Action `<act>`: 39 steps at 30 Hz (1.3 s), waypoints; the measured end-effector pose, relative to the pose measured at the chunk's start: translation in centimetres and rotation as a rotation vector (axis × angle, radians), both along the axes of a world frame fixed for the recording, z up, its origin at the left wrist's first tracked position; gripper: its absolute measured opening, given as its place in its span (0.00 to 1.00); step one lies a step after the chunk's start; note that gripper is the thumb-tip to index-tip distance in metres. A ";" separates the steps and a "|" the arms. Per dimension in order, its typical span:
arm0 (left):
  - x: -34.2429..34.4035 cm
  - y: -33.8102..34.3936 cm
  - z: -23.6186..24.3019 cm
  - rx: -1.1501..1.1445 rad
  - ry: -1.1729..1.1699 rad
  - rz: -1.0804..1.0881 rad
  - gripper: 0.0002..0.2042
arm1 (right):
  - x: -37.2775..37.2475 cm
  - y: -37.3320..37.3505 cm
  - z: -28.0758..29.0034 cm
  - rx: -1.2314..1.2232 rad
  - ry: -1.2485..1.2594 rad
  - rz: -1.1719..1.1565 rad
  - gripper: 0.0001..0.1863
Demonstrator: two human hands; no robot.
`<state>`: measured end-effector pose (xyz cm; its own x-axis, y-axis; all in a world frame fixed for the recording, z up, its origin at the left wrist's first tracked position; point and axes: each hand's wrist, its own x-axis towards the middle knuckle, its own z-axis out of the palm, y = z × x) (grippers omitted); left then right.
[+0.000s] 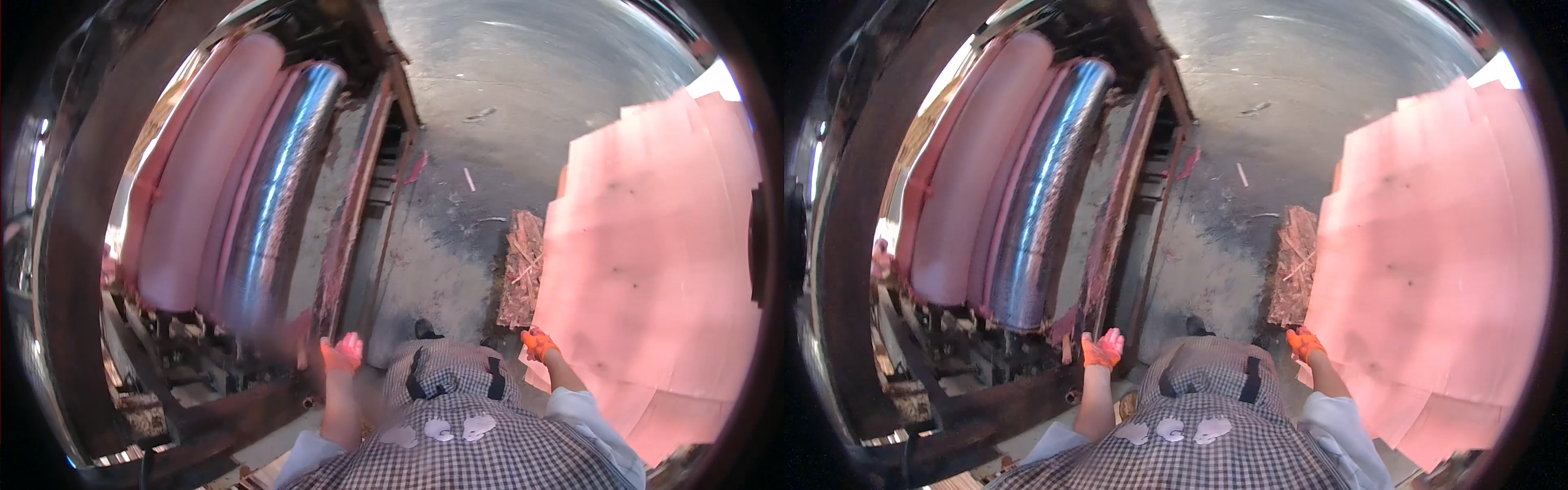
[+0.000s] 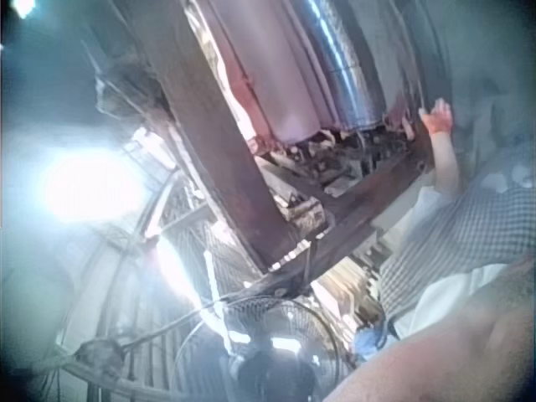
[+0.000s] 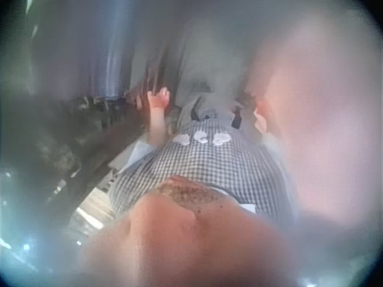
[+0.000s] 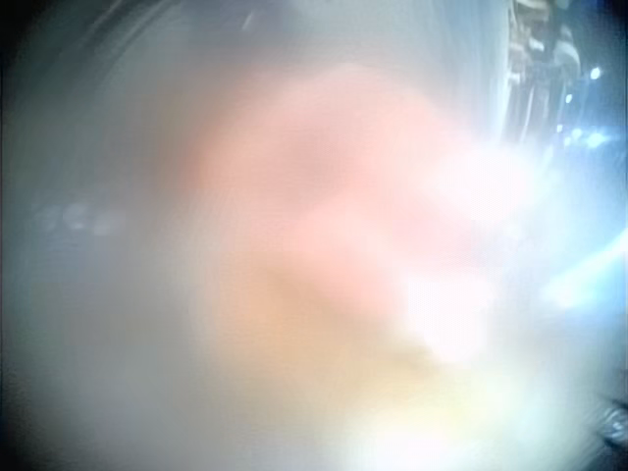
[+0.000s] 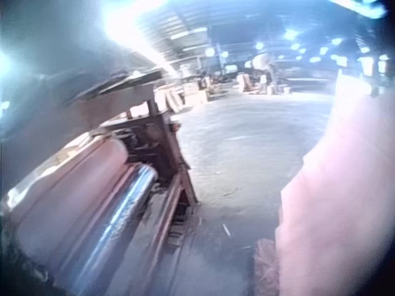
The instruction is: Feeding wood veneer into a glue-spreading machine and using a manual spreader to apply glue to sheets.
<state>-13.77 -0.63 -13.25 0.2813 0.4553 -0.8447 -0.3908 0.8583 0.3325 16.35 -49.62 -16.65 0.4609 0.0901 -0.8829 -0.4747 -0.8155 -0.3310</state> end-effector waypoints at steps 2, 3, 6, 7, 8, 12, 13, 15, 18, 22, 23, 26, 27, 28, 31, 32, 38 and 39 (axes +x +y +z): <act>5.2 -3.4 2.9 -0.006 0.021 -0.162 0.41 | -0.8 -3.8 -0.5 0.130 -0.008 -0.113 0.35; 5.5 -4.3 2.7 0.045 0.023 -0.335 0.40 | -0.8 -3.7 1.0 0.124 -0.032 -0.182 0.39; 8.2 -7.3 2.6 0.204 0.246 -0.786 0.33 | 0.5 -6.8 -0.6 0.055 -0.075 0.057 0.41; 7.9 -7.1 1.0 0.255 0.355 -0.940 0.30 | 0.3 -6.9 -0.5 0.000 -0.165 0.036 0.37; 7.2 -6.5 -0.8 0.320 0.460 -1.086 0.28 | 0.0 -6.5 0.0 -0.036 -0.190 -0.122 0.34; 5.7 -4.2 -5.7 0.220 0.575 -1.304 0.27 | 0.8 -9.9 0.9 0.005 -0.051 -0.213 0.36; 5.4 -3.6 -6.6 0.727 0.404 -1.666 0.28 | 0.5 -10.8 0.1 0.010 -0.083 -0.247 0.36; 6.4 -4.0 -6.9 1.318 0.162 -1.969 0.30 | -0.6 -11.6 -2.4 0.016 -0.139 -0.298 0.35; 10.5 -7.6 -6.8 0.541 0.484 -1.724 0.30 | -2.9 -13.0 -4.0 -0.154 -0.443 -0.338 0.31; 15.0 -10.2 -5.6 0.476 0.515 -1.691 0.30 | -5.3 -14.0 -2.7 -0.107 -0.202 -0.403 0.32; 15.8 -10.6 -5.3 0.477 0.511 -1.695 0.30 | -6.1 -14.0 -2.4 -0.105 -0.177 -0.412 0.31; 17.2 -11.4 -5.1 0.451 0.479 -1.683 0.30 | -9.0 -16.3 -13.0 -0.153 -0.538 -0.015 0.28; 16.6 -10.5 -5.3 0.449 0.500 -1.643 0.30 | -7.6 -14.5 -10.0 -0.047 -0.330 -0.082 0.27; 16.1 -10.9 -4.7 0.462 0.485 -1.652 0.30 | -6.8 -13.7 -5.3 0.007 -0.109 -0.175 0.26; 18.4 -10.7 -5.6 0.452 0.472 -1.645 0.30 | -7.5 -13.7 -1.7 0.043 0.070 -0.281 0.24; 18.1 -11.8 -5.0 0.460 0.446 -1.665 0.30 | -8.2 -13.8 -2.9 0.074 0.072 -0.300 0.23; 18.6 -10.5 -5.6 0.430 0.463 -1.590 0.30 | -6.5 -12.5 -6.4 -0.073 -0.323 0.003 0.30; 18.3 -10.5 -5.6 0.422 0.466 -1.583 0.30 | -7.0 -12.3 -6.8 -0.077 -0.328 0.009 0.30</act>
<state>4.57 -11.14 -18.84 0.4278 0.1910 -0.8835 0.8847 0.1119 0.4526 9.30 -61.93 -23.49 0.7209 0.0343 -0.6922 -0.3459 -0.8476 -0.4023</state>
